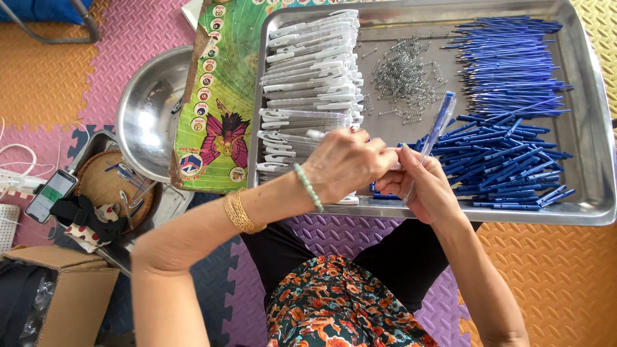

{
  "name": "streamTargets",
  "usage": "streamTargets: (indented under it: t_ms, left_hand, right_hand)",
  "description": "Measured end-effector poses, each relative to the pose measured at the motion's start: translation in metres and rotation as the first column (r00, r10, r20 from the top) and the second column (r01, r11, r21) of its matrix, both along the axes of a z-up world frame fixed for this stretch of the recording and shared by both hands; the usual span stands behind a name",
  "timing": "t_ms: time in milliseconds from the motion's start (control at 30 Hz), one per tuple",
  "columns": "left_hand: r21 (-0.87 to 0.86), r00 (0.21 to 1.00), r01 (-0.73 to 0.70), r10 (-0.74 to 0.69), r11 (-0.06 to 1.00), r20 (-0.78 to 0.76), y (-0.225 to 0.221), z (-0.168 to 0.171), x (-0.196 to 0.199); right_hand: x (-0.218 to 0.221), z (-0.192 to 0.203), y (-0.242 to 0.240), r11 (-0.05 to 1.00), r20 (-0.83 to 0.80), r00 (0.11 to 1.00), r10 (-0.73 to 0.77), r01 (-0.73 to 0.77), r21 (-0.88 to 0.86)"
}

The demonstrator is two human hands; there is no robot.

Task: The person assembles pens by hand, picking up white pen bodies and blue pen caps from a metal tray and fitting them together, then placing the assembled items into a metal bowl.

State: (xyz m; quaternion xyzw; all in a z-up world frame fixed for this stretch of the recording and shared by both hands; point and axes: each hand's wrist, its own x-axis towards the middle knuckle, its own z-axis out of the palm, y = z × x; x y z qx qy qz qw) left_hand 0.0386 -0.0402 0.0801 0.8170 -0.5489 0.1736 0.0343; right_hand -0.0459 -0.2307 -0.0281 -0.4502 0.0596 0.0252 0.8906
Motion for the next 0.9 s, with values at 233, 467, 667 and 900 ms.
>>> streamTargets:
  t_ms: [233, 467, 667, 900]
  left_hand:
    - [0.099, 0.994, 0.076, -0.083, 0.992, 0.069, 0.008, 0.046, 0.021]
    - [-0.012, 0.982, 0.111, -0.108, 0.994, 0.156, 0.006, 0.055, 0.013]
    - [-0.047, 0.988, 0.115, -0.109, 0.992, 0.109, 0.025, 0.057, 0.037]
    - [-0.226, 0.949, 0.113, -0.173, 0.967, -0.263, 0.042, 0.019, 0.074]
  right_hand:
    - [-0.001, 0.002, -0.022, 0.999, -0.004, 1.0, -0.007, 0.007, -0.051]
    - [0.001, 0.006, -0.02, 1.0, -0.003, 1.0, -0.008, 0.007, -0.023]
    - [-0.008, 0.01, -0.051, 0.967, -0.02, 0.995, -0.093, 0.086, -0.238]
    - [-0.019, 0.049, -0.106, 0.883, -0.044, 0.992, -0.115, 0.082, -0.463]
